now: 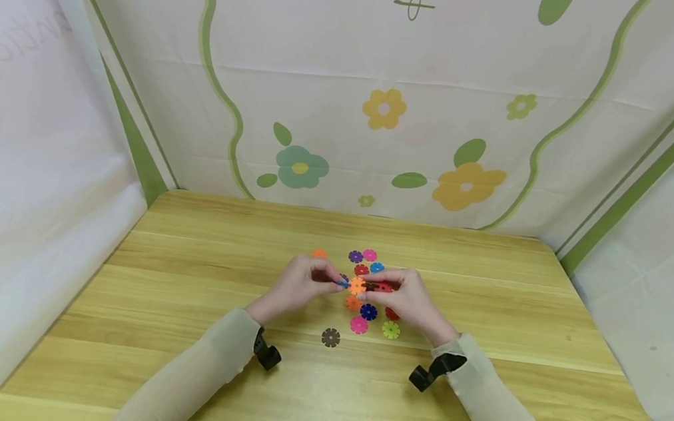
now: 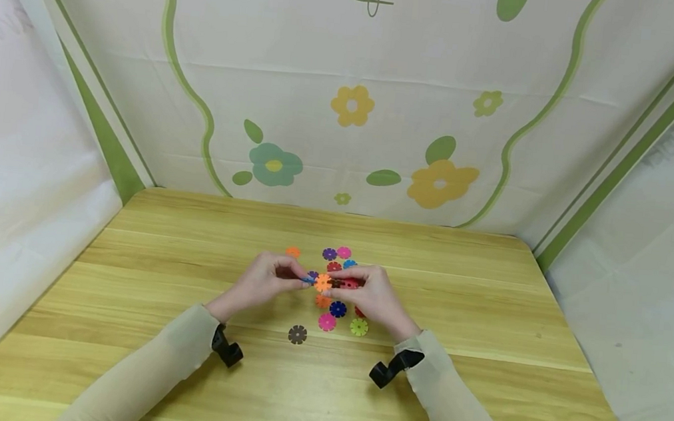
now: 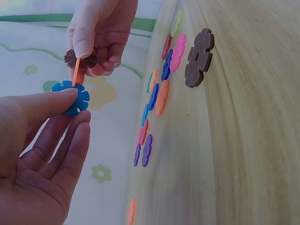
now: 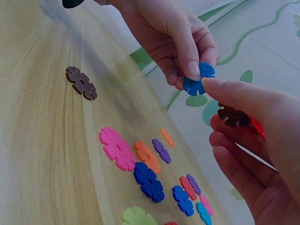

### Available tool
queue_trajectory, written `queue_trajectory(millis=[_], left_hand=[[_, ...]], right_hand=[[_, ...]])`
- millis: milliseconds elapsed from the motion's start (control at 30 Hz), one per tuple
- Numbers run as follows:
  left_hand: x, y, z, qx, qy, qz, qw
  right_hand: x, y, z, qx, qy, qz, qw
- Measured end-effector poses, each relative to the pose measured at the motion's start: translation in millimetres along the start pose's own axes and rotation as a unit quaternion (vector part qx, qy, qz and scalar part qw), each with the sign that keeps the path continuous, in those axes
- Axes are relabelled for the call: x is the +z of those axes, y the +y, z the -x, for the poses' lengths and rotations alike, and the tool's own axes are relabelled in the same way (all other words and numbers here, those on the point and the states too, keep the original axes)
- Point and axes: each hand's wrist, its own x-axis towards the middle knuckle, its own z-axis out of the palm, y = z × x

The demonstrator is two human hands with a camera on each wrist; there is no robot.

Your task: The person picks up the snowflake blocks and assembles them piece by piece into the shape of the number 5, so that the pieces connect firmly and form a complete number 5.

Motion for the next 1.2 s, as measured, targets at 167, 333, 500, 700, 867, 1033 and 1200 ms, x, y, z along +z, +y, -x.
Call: queue_trajectory(millis=[167, 333, 500, 700, 867, 1033, 1200], left_hand=[[1.4, -2.0, -0.9, 0.002, -0.002, 0.001, 1.0000], [1.4, -10.5, -2.7, 0.006, 0.000, 0.002, 1.0000], [0.9, -10.5, -3.1, 0.007, -0.005, -0.001, 1.0000], [0.6, -9.8, -3.2, 0.002, -0.007, 0.005, 1.0000], [0.5, -9.6, -3.1, 0.004, 0.000, 0.008, 1.0000], [1.0, -9.1, -2.8, -0.010, 0.009, -0.006, 0.9999], [1.3, -10.0, -2.8, -0.021, 0.012, -0.013, 0.9996]], right_hand=[[0, 0, -0.3, -0.006, -0.001, 0.001, 1.0000], [0, 1, -1.1, -0.012, 0.001, -0.002, 0.9999], [1, 1, -1.4, -0.014, -0.005, -0.002, 0.9999], [2, 2, -2.1, -0.022, -0.001, 0.005, 0.9997], [3, 1, -2.6, -0.015, 0.003, 0.012, 0.9998], [5, 0, -1.9, 0.004, 0.004, 0.004, 1.0000], [7, -1, -1.1, 0.006, 0.008, 0.010, 0.9999]])
